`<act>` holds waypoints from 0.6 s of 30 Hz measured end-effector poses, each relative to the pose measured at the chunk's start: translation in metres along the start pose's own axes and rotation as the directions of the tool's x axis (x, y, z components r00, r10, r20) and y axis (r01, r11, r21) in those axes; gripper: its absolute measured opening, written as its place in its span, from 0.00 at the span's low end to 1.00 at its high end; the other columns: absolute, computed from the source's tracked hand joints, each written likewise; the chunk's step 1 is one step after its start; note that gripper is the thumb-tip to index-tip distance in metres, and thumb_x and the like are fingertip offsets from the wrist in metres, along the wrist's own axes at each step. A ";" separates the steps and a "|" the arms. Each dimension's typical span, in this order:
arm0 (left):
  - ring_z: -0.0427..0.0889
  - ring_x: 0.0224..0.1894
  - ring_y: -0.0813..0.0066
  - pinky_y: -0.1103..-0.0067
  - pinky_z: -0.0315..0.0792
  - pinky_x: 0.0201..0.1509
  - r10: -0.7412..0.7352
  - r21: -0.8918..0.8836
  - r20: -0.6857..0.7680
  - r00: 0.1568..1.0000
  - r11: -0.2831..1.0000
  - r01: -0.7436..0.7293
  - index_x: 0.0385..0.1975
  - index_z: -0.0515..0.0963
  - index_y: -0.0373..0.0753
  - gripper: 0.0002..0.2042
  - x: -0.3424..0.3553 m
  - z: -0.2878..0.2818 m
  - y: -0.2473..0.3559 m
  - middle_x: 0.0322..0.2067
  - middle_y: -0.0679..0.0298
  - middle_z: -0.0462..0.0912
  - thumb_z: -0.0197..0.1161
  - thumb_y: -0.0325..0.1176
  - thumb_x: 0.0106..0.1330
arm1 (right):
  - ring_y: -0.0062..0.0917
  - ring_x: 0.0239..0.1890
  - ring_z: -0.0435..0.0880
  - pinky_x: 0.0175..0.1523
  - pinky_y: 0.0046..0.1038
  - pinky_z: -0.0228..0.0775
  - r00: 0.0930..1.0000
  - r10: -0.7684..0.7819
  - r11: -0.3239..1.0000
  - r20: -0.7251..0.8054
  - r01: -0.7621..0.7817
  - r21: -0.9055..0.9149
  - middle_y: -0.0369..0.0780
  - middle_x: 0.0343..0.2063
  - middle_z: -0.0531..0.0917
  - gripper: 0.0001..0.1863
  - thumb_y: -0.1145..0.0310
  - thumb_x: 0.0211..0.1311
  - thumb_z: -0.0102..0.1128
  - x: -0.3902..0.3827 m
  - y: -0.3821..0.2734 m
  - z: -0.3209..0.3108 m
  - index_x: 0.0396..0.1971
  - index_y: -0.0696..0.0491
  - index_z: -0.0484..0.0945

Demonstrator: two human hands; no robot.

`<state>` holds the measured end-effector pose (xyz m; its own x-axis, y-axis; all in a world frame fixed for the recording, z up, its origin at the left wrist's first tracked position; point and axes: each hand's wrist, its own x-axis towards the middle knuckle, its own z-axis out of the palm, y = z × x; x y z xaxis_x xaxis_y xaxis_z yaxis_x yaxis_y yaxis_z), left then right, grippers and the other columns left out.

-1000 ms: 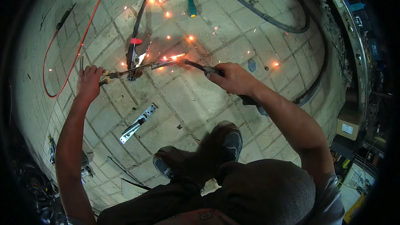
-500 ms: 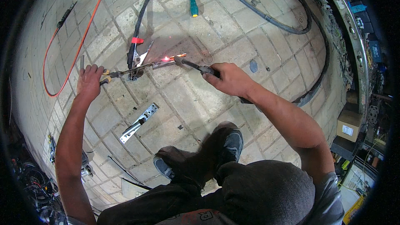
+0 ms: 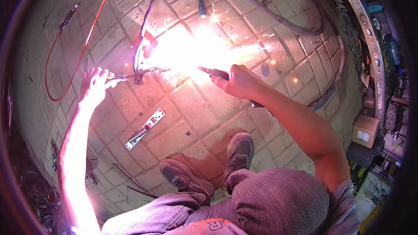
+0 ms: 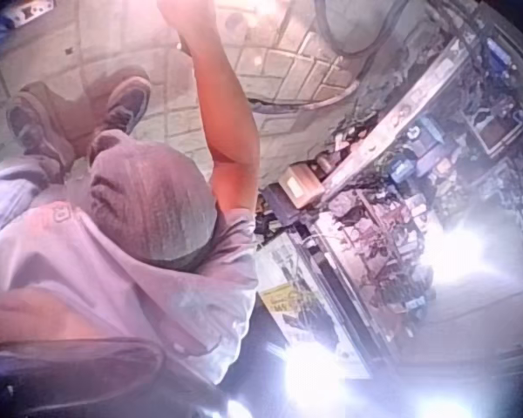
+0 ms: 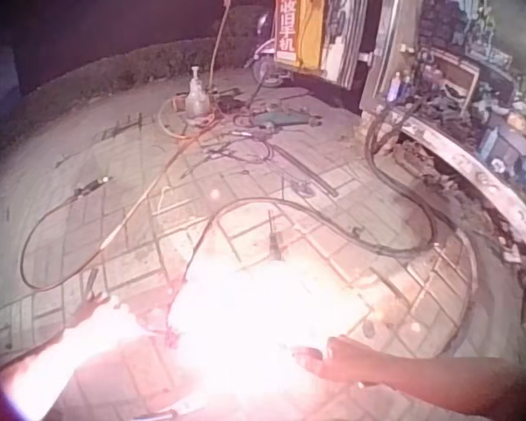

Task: The person sits on a tiled floor and uses a welding torch to join a metal bracket to a cylindrical metal tube. They repeatedly strike an arc, move the torch along the joint, and pause to reposition the parts with pliers. After welding, they stand, coil an orange cable, and inspect the joined assembly.

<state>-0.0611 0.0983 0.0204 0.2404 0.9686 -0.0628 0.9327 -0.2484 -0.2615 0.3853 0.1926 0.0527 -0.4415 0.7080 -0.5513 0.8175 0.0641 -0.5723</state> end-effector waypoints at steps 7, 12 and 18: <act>0.73 0.45 0.63 0.65 0.65 0.47 -0.030 -0.007 0.033 0.999 1.000 0.031 0.43 0.75 0.43 0.14 0.000 0.014 -0.004 0.37 0.64 0.74 0.64 0.26 0.55 | 0.14 0.21 0.73 0.26 0.22 0.66 0.994 0.013 0.994 0.111 -0.025 0.108 0.31 0.18 0.73 0.17 0.56 0.66 0.57 0.000 0.003 -0.001 0.43 0.54 0.81; 0.72 0.50 0.67 0.68 0.63 0.52 -0.115 0.031 0.265 0.957 0.993 0.111 0.45 0.73 0.43 0.14 0.006 -0.003 0.003 0.41 0.64 0.74 0.63 0.25 0.59 | 0.24 0.20 0.74 0.29 0.33 0.66 0.994 0.075 0.969 0.078 -0.091 0.230 0.41 0.17 0.76 0.21 0.53 0.64 0.57 -0.007 0.016 0.001 0.38 0.59 0.80; 0.72 0.50 0.66 0.68 0.62 0.53 -0.121 0.004 0.264 0.957 0.992 0.124 0.45 0.73 0.45 0.17 0.007 -0.004 0.003 0.41 0.64 0.74 0.61 0.21 0.55 | 0.18 0.21 0.73 0.26 0.25 0.66 0.996 -0.030 0.996 0.082 0.023 0.086 0.34 0.17 0.73 0.20 0.58 0.66 0.57 -0.003 0.012 -0.005 0.47 0.60 0.78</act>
<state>-0.0554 0.1040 0.0225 0.0466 0.9580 -0.2830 0.9543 -0.1265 -0.2709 0.3988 0.1948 0.0507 -0.4950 0.6454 -0.5817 0.7723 0.0201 -0.6349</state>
